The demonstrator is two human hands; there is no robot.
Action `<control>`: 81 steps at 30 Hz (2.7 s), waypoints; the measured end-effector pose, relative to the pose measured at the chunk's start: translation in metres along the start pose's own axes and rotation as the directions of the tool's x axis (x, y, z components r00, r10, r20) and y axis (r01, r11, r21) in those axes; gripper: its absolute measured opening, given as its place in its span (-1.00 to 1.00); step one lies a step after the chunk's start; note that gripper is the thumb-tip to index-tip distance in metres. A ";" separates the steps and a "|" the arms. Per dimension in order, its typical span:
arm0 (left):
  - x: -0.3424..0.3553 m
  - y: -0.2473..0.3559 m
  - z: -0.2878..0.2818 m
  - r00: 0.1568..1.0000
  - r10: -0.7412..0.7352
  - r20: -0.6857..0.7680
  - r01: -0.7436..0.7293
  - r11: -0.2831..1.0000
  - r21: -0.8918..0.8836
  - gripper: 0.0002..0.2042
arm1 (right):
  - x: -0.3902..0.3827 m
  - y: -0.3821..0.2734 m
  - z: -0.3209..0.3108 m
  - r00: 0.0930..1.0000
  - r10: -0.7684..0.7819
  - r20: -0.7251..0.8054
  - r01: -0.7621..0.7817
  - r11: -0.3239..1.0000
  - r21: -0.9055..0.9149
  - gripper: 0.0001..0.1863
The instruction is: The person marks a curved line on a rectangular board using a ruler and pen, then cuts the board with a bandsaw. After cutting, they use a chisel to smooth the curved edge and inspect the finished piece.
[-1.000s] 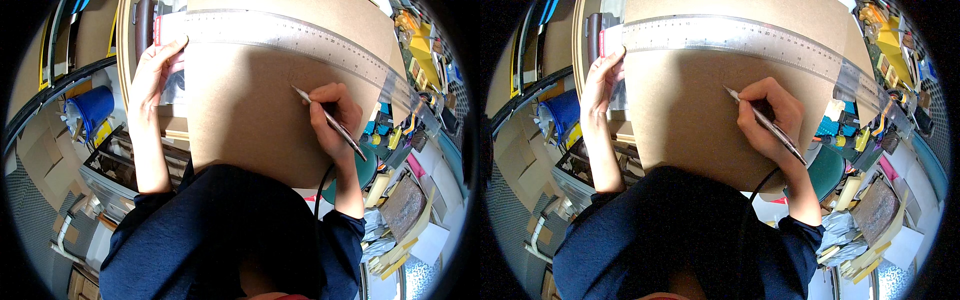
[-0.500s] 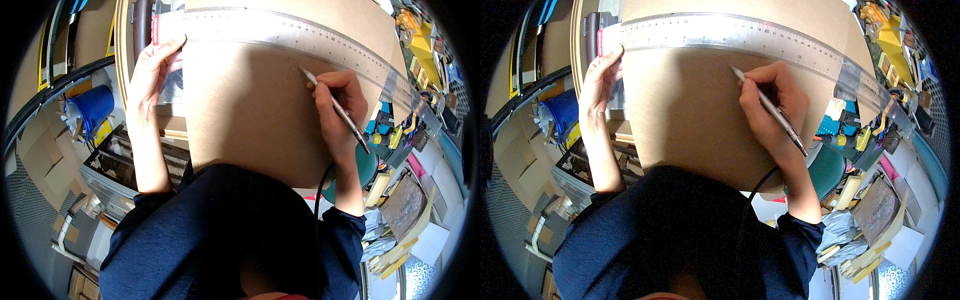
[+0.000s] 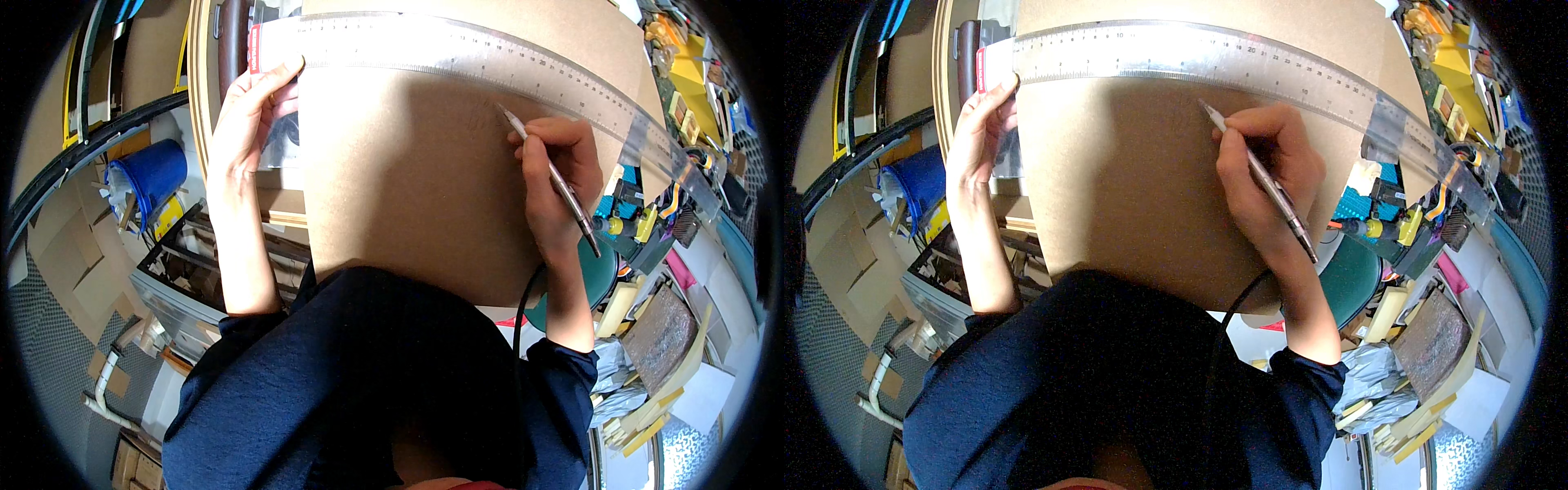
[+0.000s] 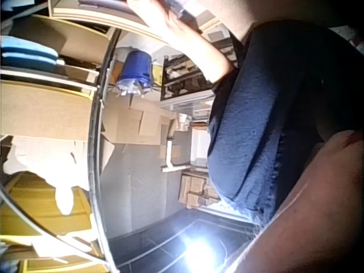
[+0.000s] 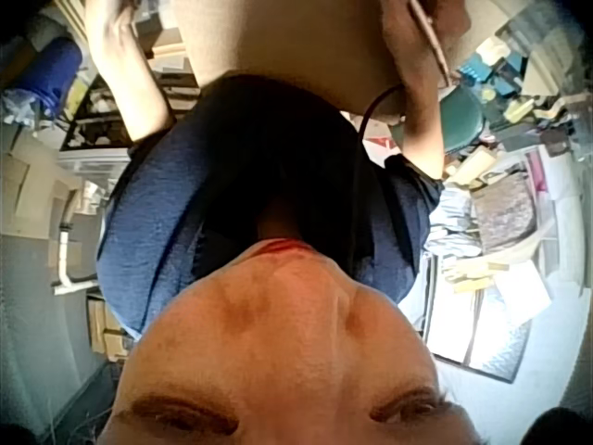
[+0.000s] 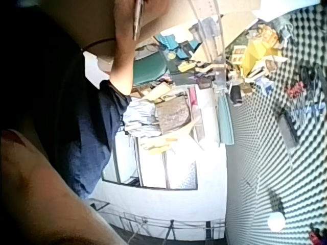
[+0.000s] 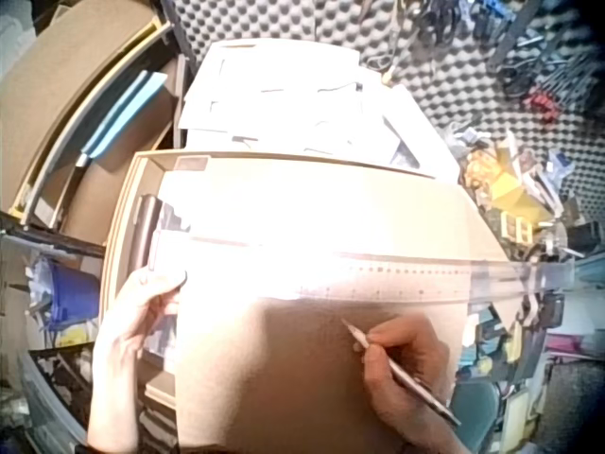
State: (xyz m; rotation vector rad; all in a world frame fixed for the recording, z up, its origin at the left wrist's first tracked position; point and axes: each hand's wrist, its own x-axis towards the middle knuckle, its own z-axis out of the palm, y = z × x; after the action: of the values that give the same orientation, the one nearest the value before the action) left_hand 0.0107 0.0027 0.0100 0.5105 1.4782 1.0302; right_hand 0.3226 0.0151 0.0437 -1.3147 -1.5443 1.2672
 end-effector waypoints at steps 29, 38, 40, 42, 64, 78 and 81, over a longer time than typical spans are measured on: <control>0.000 0.000 -0.001 0.999 -0.029 -0.012 0.029 1.000 0.011 -0.77 | 0.000 0.000 -0.005 0.997 0.068 -0.036 -0.070 0.994 -0.084 -0.93; -0.001 0.001 0.000 1.000 -0.025 -0.001 0.025 0.999 0.025 -0.76 | 0.001 0.002 -0.004 0.997 0.017 -0.076 -0.021 0.999 -0.050 -0.94; -0.001 0.002 0.000 1.000 -0.026 0.006 0.026 0.999 0.019 -0.77 | 0.001 0.002 -0.005 0.998 0.008 -0.061 -0.013 0.996 -0.086 -0.94; -0.001 0.001 0.000 1.000 -0.028 0.003 0.028 0.999 0.017 -0.77 | 0.000 0.004 -0.009 0.999 -0.009 -0.036 0.004 0.991 -0.131 -0.95; 0.003 0.006 0.003 0.999 -0.047 -0.016 0.047 0.999 -0.004 -0.72 | 0.022 0.014 -0.105 0.933 -0.354 -0.072 0.148 0.556 -0.818 -0.47; -0.005 0.020 0.012 0.999 -0.015 -0.028 0.012 0.996 -0.084 -0.78 | 0.051 0.035 -0.140 0.948 -0.315 0.052 0.214 0.508 -0.834 -0.21; 0.001 0.019 0.013 0.997 -0.008 -0.071 0.003 0.998 -0.065 -0.83 | 0.050 0.036 -0.133 0.931 -0.358 -0.077 0.129 0.519 -0.845 -0.15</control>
State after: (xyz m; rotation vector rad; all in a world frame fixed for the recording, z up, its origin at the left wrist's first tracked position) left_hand 0.0186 0.0169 0.0266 0.4270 1.5029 1.0984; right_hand 0.4469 0.0929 0.0387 -1.6292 -2.1531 0.0809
